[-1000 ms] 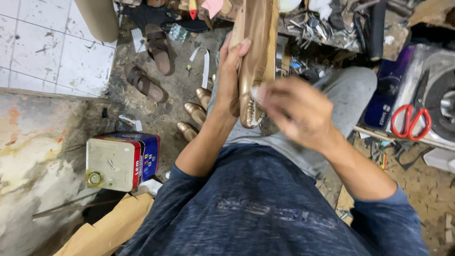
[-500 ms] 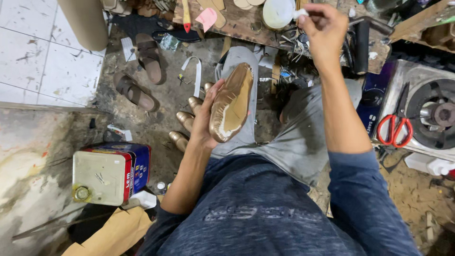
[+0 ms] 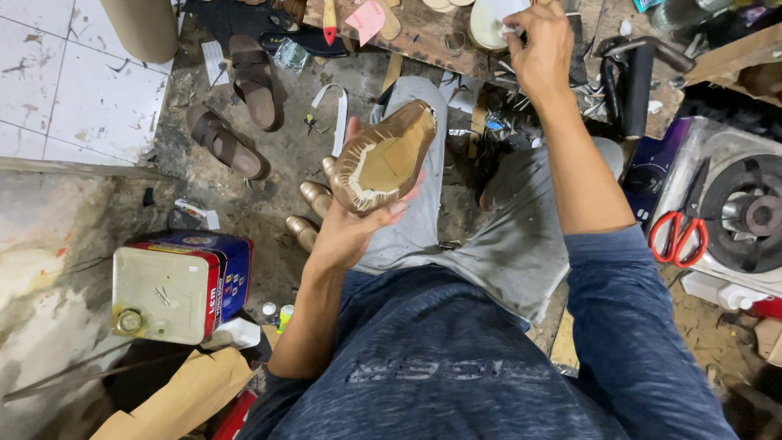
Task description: The person repeatedly wipes the exterior of a gold-colored shoe with a white cloth, dipping the cloth into a container of liquid between wipes. The person handles multiple shoes one at a time, wiping each shoe's surface and placing it back on a nearby shelf.
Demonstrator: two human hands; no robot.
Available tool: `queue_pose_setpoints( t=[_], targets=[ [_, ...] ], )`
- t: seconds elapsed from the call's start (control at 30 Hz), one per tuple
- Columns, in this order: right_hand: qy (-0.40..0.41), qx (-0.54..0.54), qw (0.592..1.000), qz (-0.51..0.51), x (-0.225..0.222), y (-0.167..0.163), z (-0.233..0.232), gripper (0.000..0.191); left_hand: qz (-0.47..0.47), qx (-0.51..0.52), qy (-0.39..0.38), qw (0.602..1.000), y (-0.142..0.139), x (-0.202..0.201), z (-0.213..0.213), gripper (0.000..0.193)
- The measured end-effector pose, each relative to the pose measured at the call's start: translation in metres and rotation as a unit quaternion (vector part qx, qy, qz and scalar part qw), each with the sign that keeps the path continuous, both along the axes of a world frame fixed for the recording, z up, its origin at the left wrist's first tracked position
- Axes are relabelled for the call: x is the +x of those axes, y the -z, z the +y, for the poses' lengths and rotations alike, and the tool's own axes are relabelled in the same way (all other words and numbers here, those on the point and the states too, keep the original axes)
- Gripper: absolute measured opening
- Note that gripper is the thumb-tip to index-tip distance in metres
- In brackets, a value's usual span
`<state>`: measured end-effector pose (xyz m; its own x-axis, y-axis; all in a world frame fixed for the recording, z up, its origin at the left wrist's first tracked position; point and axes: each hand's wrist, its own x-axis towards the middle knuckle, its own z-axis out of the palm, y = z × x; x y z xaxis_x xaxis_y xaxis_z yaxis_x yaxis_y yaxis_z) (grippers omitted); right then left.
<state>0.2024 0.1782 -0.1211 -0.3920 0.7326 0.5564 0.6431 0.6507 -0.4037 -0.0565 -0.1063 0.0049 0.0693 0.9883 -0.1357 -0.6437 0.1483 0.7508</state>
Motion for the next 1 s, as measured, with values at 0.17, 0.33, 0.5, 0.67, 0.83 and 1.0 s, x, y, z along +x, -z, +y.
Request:
queue_pose_setpoints(
  t=[0.17, 0.33, 0.5, 0.67, 0.83, 1.0],
  targets=[
    [-0.005, 0.016, 1.0, 0.015, 0.006, 0.002, -0.001, 0.019, 0.379, 0.02, -0.105, 0.919, -0.007, 0.003, -0.001, 0.111],
    [0.001, -0.064, 0.992, 0.112, 0.008, 0.006, 0.006, 0.019, 0.51, 0.184, -0.214, 0.813, 0.007, 0.0, 0.003, 0.107],
    [-0.072, -0.265, 0.859, 0.433, 0.005, -0.032, -0.018, 0.015, 0.433, 0.25, -0.227, 0.835, 0.024, 0.006, 0.01, 0.1],
    [-0.112, -0.276, 0.814, 0.498, 0.003, -0.109, -0.114, 0.017, 0.342, 0.323, -0.178, 0.864, 0.027, 0.035, 0.026, 0.093],
    [-0.098, -0.226, 0.865, 0.437, -0.001, -0.163, -0.196, 0.014, 0.399, 0.446, -0.192, 0.777, 0.015, 0.053, 0.048, 0.089],
    [-0.078, -0.207, 0.877, 0.426, -0.001, -0.186, -0.219, 0.017, 0.406, 0.504, -0.154, 0.747, 0.001, 0.056, 0.055, 0.083]
  ],
)
